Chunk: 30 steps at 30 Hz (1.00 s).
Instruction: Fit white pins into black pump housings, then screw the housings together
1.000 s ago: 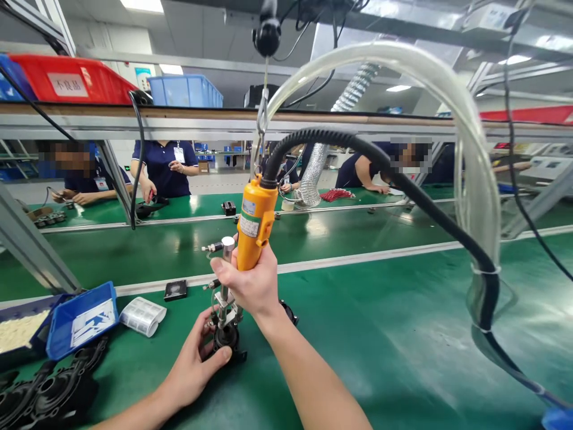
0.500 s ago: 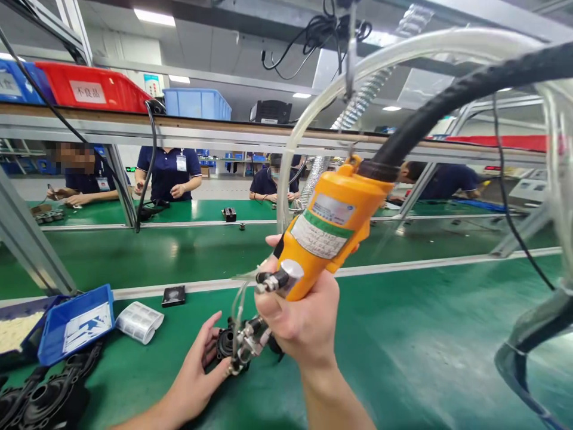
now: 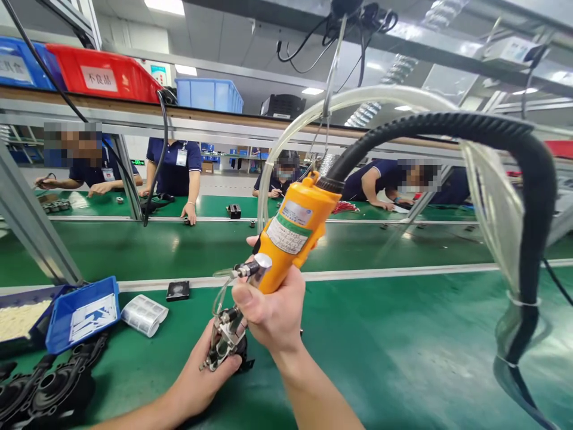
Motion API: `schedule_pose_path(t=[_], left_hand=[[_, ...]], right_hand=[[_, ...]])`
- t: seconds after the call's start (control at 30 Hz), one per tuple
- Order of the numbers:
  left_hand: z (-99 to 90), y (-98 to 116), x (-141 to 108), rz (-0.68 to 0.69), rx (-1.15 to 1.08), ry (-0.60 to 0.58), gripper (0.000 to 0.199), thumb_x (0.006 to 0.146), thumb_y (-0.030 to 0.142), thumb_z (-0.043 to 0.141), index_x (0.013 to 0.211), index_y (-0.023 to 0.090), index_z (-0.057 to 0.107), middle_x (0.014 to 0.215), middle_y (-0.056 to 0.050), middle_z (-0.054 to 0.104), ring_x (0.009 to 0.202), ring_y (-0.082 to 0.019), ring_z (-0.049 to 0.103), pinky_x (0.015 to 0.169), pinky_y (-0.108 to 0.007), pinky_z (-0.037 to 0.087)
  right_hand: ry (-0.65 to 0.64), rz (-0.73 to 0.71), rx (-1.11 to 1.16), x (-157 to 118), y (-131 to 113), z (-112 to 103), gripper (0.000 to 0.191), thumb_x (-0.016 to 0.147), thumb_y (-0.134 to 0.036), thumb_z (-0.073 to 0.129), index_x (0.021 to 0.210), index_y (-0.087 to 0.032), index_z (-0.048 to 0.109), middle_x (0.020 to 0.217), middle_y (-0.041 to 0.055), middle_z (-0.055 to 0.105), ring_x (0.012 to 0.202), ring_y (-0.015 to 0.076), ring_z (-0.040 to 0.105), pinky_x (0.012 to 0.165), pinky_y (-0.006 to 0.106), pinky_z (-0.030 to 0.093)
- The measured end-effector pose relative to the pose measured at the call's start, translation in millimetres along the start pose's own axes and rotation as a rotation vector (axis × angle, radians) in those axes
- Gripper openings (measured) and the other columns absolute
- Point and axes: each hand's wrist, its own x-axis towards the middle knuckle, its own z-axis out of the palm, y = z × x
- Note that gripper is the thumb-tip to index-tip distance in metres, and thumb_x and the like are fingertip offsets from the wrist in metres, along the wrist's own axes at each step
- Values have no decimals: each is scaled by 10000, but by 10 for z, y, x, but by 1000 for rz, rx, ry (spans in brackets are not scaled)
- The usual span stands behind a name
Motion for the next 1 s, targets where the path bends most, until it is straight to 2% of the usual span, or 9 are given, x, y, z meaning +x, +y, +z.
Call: schedule_pose_path(t=[0.23,0.33,0.47,0.6,0.77,0.83,0.9,1.0], left_hand=[[-2,34,5,25,14,-10,767,927,364,716,1568,178,338,1344,-156,618,1222,-313,642,1103,-434,494],[-6,83,25,76,-3,-32,667,938,326,710,1524,209,413,1325,-119,657,1262,-298,628,1121,-410,484],[-4,101,31,102,-54,-35,619,926,279,728,1485,269,464,1361,-57,673,1314,-270,597,1153,-375,457],[-6,109,30,59,-65,-10,692,895,282,752,1506,242,430,1369,-72,672,1256,-272,631,1126,-385,482],[-7,181,42,55,77,42,527,870,251,732,1370,230,567,1244,-63,712,1174,-280,647,1090,-406,492],[3,157,38,52,95,56,583,865,297,755,1408,230,555,1197,-72,712,1125,-289,657,1073,-428,494],[20,81,25,40,63,49,739,846,385,800,1497,225,488,1173,-90,698,1103,-302,663,1069,-447,489],[42,-81,-1,18,0,2,980,795,503,853,1594,228,359,1176,-105,665,1068,-302,673,1046,-448,497]], right_hand=[[-30,66,146,-40,22,58,619,707,-460,984,1144,-250,600,704,-57,538,508,100,451,465,234,418],[-38,127,166,-82,52,126,596,671,-434,997,1065,-238,593,698,-58,516,495,89,422,443,219,404],[-31,114,87,-128,57,223,514,648,-323,969,990,-222,599,679,-49,540,492,95,432,422,207,415],[-43,34,-15,-133,34,279,378,659,-267,900,897,-215,611,570,-77,488,443,97,412,399,207,424],[-1,56,-77,-102,81,254,459,645,-304,898,973,-218,589,619,-66,521,494,109,441,430,204,427],[-23,97,-48,-79,89,197,500,676,-344,898,1037,-221,574,624,-68,515,494,113,438,442,215,426],[-24,125,19,-48,54,114,558,713,-399,905,1120,-228,564,660,-62,520,482,107,422,435,219,406],[35,70,162,2,-80,-13,665,725,-522,921,1210,-261,548,705,-63,521,446,88,387,414,217,375]])
